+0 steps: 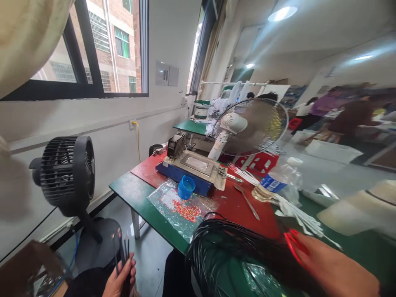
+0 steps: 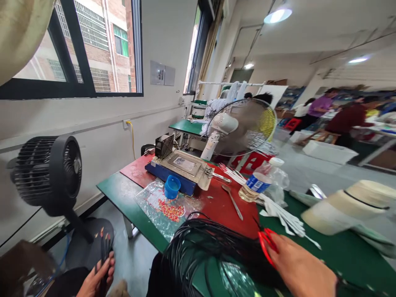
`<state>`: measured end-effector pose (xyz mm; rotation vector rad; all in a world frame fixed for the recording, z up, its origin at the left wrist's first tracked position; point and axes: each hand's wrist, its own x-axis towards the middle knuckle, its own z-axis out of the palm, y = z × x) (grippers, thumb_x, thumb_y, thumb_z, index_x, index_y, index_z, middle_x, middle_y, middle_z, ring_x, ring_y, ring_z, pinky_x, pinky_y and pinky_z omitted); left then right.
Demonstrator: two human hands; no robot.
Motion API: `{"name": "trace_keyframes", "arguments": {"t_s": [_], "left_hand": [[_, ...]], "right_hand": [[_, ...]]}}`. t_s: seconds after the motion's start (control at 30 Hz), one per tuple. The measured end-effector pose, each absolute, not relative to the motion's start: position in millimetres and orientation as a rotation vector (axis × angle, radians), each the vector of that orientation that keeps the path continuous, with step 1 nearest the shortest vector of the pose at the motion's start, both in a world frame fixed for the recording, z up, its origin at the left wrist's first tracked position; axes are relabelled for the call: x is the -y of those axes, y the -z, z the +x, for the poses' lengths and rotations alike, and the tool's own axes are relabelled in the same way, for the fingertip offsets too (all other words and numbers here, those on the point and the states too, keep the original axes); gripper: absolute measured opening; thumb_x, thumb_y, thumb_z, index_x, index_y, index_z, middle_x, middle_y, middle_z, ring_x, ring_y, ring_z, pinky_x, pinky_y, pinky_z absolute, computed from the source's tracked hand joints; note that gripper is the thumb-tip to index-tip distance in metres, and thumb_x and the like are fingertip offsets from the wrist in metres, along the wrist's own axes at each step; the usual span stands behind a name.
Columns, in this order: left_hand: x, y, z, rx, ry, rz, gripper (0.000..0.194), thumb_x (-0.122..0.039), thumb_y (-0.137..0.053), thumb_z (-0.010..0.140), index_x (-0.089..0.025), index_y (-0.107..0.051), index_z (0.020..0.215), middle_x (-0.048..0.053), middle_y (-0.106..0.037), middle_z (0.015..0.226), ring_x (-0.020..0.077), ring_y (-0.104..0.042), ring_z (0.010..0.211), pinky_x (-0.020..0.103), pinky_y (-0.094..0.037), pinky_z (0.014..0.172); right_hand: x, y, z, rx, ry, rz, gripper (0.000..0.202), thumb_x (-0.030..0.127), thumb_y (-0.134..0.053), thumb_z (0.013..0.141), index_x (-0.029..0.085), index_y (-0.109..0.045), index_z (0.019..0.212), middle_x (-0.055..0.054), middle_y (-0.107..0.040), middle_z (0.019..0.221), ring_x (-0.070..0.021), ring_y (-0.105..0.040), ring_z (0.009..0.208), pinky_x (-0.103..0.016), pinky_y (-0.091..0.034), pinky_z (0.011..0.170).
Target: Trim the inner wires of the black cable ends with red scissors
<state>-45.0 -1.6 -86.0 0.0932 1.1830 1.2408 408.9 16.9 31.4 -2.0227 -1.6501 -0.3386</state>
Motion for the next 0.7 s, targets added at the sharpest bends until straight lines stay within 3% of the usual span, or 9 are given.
{"name": "trace_keyframes", "arguments": {"t_s": [0.03,0.07,0.13,0.23,0.43,0.53,0.6,0.7], "left_hand": [[1,76,-41,-1.160,-1.266,0.155,0.051,-0.027,-0.083,0.045,-0.013,-0.060,0.088,-0.001,-0.061,0.064,0.0042,-0.050,0.049,0.013,-0.040,0.041],[0,66,-35,-1.141,-1.271,0.229,0.049,-0.036,-0.080,0.050,-0.013,-0.060,0.089,-0.005,-0.056,0.055,-0.0001,-0.037,0.037,0.012,-0.027,0.032],[1,45,-22,-1.159,-1.269,0.329,0.048,-0.045,-0.075,0.053,-0.014,-0.059,0.086,-0.007,-0.053,0.051,-0.0016,-0.027,0.032,0.013,-0.017,0.030],[7,26,-4,-1.190,-1.238,0.380,0.048,-0.050,-0.073,0.051,-0.016,-0.057,0.081,-0.007,-0.052,0.047,-0.0012,-0.025,0.028,0.015,-0.013,0.030],[26,26,-1,-1.114,-1.070,0.487,0.037,-0.050,-0.069,0.057,-0.016,-0.055,0.064,-0.007,-0.045,0.033,0.0017,-0.023,0.024,0.020,-0.010,0.032],[31,33,-2,-1.092,-1.030,0.481,0.036,-0.049,-0.067,0.061,-0.015,-0.054,0.059,-0.006,-0.046,0.033,0.0025,-0.027,0.024,0.020,-0.011,0.032],[31,36,-1,-1.114,-1.068,0.454,0.035,-0.047,-0.069,0.060,-0.014,-0.056,0.062,-0.002,-0.054,0.042,0.0033,-0.034,0.028,0.019,-0.015,0.033],[27,39,5,-1.133,-1.208,0.460,0.035,-0.039,-0.076,0.054,-0.013,-0.061,0.071,0.004,-0.064,0.058,0.0085,-0.051,0.044,0.020,-0.032,0.041]], "right_hand": [[-19,-37,388,1.675,0.154,-2.011,0.031,0.049,-0.049,0.070,0.027,-0.066,0.057,-0.006,-0.064,0.053,-0.0188,-0.053,0.039,-0.026,-0.029,0.034],[-22,-42,364,1.705,-0.019,-1.936,0.033,0.053,-0.050,0.070,0.027,-0.069,0.065,-0.006,-0.067,0.061,-0.0199,-0.057,0.046,-0.026,-0.036,0.039],[-30,-48,308,1.825,-0.453,-1.669,0.034,0.052,-0.053,0.071,0.024,-0.071,0.077,-0.006,-0.070,0.074,-0.0215,-0.063,0.065,-0.027,-0.047,0.057],[-39,-44,230,1.891,-0.991,-1.360,0.030,0.046,-0.057,0.073,0.019,-0.070,0.078,-0.004,-0.067,0.072,-0.0185,-0.060,0.067,-0.025,-0.045,0.061],[-48,-18,152,1.557,-1.858,-1.062,0.039,0.045,-0.067,0.062,0.012,-0.067,0.083,0.004,-0.048,0.050,-0.0058,-0.038,0.042,-0.018,-0.029,0.042],[-47,-6,145,1.565,-1.870,-0.959,0.035,0.046,-0.067,0.063,0.012,-0.066,0.072,0.005,-0.046,0.049,-0.0057,-0.037,0.042,-0.018,-0.028,0.042],[-45,2,144,1.646,-1.644,-0.973,0.033,0.045,-0.065,0.067,0.013,-0.065,0.067,0.004,-0.048,0.050,-0.0069,-0.039,0.046,-0.019,-0.030,0.045],[-42,11,145,1.792,-1.198,-1.033,0.029,0.041,-0.059,0.075,0.015,-0.063,0.064,0.000,-0.054,0.058,-0.0096,-0.045,0.054,-0.021,-0.032,0.051]]}}
